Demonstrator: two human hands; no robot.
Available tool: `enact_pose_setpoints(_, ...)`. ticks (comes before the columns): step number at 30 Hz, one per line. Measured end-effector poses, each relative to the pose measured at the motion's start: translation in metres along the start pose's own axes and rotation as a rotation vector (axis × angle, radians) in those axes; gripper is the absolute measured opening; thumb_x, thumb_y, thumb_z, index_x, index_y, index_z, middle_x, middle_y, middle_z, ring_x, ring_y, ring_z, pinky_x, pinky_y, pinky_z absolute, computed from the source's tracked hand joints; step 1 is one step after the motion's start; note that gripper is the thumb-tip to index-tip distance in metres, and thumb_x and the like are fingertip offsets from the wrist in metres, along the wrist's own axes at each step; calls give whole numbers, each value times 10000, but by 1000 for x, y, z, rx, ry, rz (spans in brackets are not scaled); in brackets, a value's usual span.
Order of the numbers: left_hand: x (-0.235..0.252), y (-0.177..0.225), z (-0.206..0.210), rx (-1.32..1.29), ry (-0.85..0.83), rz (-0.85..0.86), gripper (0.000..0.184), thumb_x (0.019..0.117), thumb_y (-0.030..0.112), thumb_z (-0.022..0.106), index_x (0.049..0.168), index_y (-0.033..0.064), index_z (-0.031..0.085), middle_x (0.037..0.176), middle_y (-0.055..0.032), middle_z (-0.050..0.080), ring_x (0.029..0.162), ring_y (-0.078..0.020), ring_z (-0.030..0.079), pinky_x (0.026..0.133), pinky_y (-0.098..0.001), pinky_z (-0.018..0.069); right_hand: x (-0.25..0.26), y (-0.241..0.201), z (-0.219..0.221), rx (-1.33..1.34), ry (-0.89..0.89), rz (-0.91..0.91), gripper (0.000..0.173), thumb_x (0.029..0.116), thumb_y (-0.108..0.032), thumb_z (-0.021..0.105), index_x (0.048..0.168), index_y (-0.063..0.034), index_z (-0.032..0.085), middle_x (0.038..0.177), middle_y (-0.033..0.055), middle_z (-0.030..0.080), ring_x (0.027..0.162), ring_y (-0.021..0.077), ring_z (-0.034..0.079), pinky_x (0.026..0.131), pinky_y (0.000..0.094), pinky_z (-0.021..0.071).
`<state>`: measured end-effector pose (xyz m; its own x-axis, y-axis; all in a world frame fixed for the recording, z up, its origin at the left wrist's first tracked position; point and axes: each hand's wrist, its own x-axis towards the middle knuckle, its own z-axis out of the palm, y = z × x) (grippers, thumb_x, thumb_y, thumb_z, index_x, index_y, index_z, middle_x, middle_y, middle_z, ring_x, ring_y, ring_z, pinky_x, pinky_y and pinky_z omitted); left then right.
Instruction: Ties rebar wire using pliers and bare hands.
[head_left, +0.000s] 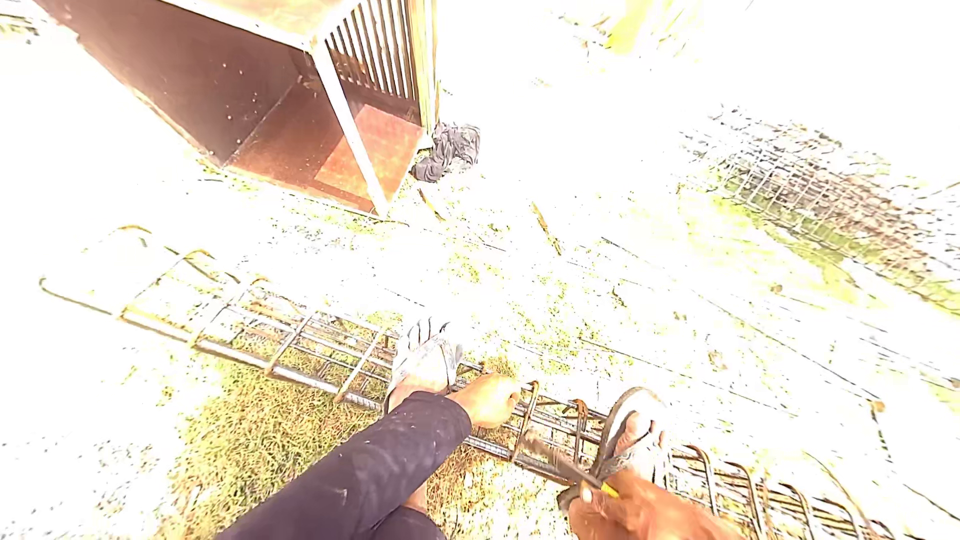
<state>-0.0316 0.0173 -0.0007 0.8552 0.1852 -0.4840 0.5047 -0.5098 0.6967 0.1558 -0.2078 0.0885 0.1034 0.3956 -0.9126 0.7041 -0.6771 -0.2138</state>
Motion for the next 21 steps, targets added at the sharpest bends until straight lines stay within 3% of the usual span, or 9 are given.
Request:
enact_pose_setpoints(1, 2, 0, 0, 3, -6, -4, 324, 1067, 177, 426, 1229, 24, 661, 1187, -198, 679, 1150, -352, 647, 1002, -553, 493, -4, 4, 3, 93, -91, -27, 553, 1027, -618, 468, 973, -88, 616, 656, 31, 545, 527, 171, 546, 512, 368, 494)
enact_pose_setpoints(4, 7, 4, 2, 35, -36, -31, 338, 1070, 192, 415, 1250, 38, 655, 1211, -208, 672, 1170, -371, 638, 1002, -569, 488, -13, 7, 19, 90, -89, -81, 567, 1042, -560, 474, 1010, -19, 641, 698, 69, 559, 585, 209, 557, 620, 456, 507)
enact_pose_setpoints(7, 9, 5, 1, 15, -21, -37, 331, 1064, 185, 427, 1246, 26, 652, 1177, -220, 677, 1142, -379, 647, 991, -578, 491, -23, 13, 17, 142, -6, -78, 588, 1033, -597, 457, 937, -41, 623, 658, 44, 532, 561, 187, 539, 596, 433, 497)
enact_pose_setpoints(10, 2, 6, 0, -167, 3, -64, 332, 1073, 201, 432, 1250, 20, 648, 1055, -183, 695, 937, -308, 680, 885, -511, 535, -34, 14, 19, 391, 43, -66, 492, 1055, -560, 450, 933, -102, 584, 617, -7, 505, 471, 131, 487, 478, 335, 466)
enact_pose_setpoints(13, -6, 20, -3, -476, 65, -62, 356, 1101, 275, 439, 1222, 13, 648, 1018, -121, 719, 741, -190, 676, 740, -391, 567, -36, 14, 17, 500, 95, -123, 515, 1053, -574, 416, 896, -119, 598, 620, -15, 530, 478, 121, 510, 474, 319, 472)
enact_pose_setpoints(16, -6, 42, 0, -779, 63, -38, 450, 1118, 394, 382, 1217, 54, 659, 1062, -67, 722, 810, -152, 703, 733, -348, 587, -34, 7, 19, 543, 187, -185, 545, 1051, -583, 397, 890, -110, 614, 600, -9, 533, 473, 132, 519, 468, 332, 474)
enact_pose_setpoints(21, -11, 77, 0, -1091, -39, -60, 616, 1084, 588, 290, 1217, 104, 646, 1119, -19, 705, 1063, -151, 672, 901, -418, 546, -31, -5, 17, 651, 285, -282, 531, 1056, -562, 403, 883, -104, 610, 590, 3, 543, 460, 142, 529, 458, 338, 488)
